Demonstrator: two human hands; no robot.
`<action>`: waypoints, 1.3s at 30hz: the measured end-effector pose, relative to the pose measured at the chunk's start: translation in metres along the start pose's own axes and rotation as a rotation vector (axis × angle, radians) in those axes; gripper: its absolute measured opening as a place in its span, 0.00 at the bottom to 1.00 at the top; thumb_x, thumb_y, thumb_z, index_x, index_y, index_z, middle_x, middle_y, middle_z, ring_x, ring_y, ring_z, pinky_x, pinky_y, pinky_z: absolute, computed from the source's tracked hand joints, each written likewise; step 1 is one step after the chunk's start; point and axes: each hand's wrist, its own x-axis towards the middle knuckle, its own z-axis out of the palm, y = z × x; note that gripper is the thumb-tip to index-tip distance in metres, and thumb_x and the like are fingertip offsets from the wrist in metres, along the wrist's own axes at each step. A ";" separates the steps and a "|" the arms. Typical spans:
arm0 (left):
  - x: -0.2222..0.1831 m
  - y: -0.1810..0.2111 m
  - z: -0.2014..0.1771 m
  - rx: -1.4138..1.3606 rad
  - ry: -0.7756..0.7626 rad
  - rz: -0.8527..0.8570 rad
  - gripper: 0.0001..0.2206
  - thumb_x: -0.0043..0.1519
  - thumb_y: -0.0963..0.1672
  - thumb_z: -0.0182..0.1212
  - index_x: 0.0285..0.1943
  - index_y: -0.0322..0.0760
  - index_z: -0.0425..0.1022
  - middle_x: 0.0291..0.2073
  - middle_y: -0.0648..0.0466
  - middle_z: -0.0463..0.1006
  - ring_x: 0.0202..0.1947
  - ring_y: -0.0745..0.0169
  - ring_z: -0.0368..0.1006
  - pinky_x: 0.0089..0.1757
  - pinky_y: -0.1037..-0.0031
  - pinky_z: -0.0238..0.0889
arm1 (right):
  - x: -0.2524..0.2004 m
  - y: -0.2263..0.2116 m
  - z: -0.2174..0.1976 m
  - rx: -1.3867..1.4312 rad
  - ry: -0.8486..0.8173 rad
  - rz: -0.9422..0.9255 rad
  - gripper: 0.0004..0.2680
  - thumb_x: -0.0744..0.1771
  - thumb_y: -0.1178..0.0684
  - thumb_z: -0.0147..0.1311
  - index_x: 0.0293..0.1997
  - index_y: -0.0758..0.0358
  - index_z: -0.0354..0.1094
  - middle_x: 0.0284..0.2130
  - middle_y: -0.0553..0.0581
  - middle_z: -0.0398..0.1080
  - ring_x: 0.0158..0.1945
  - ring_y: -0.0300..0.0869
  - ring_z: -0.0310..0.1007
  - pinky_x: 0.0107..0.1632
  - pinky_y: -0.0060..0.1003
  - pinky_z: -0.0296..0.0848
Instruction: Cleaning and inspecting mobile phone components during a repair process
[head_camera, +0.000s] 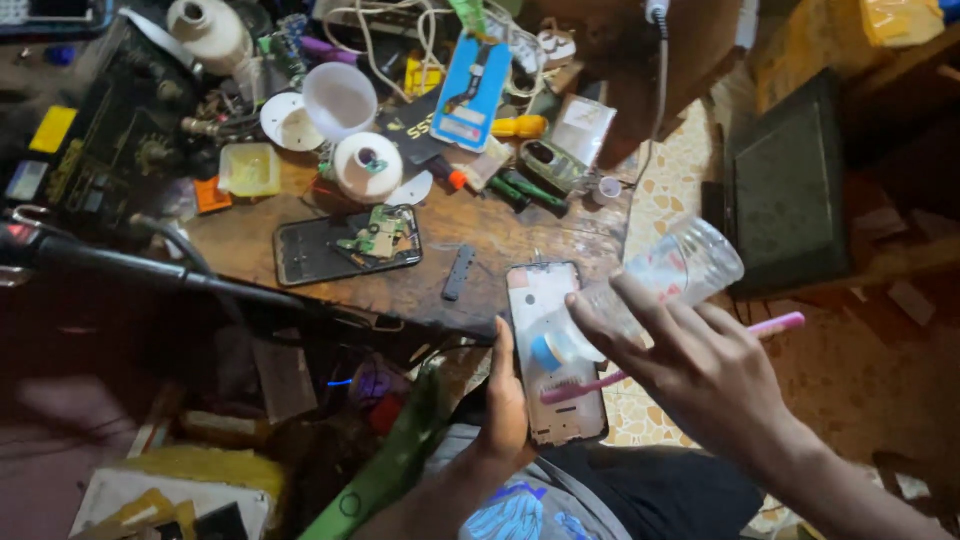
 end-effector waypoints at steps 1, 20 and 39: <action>0.000 0.002 0.004 0.094 0.003 0.023 0.34 0.53 0.58 0.35 0.62 0.33 0.54 0.56 0.45 0.61 0.55 0.52 0.58 0.53 0.63 0.51 | 0.001 -0.003 -0.002 -0.012 -0.002 -0.009 0.14 0.65 0.56 0.36 0.56 0.44 0.55 0.49 0.54 0.62 0.32 0.38 0.67 0.33 0.31 0.65; 0.010 0.013 -0.021 0.020 0.044 -0.054 0.35 0.51 0.59 0.37 0.61 0.36 0.56 0.57 0.44 0.60 0.55 0.51 0.58 0.54 0.64 0.50 | -0.005 -0.021 -0.007 -0.054 0.021 -0.037 0.14 0.66 0.58 0.37 0.55 0.45 0.58 0.49 0.54 0.64 0.27 0.34 0.64 0.31 0.29 0.62; 0.012 0.000 -0.019 0.008 0.066 -0.091 0.33 0.52 0.58 0.38 0.61 0.36 0.57 0.56 0.46 0.62 0.53 0.53 0.60 0.53 0.65 0.52 | -0.004 -0.014 -0.002 -0.032 0.040 0.026 0.13 0.66 0.56 0.38 0.54 0.46 0.60 0.49 0.56 0.65 0.29 0.34 0.65 0.31 0.30 0.61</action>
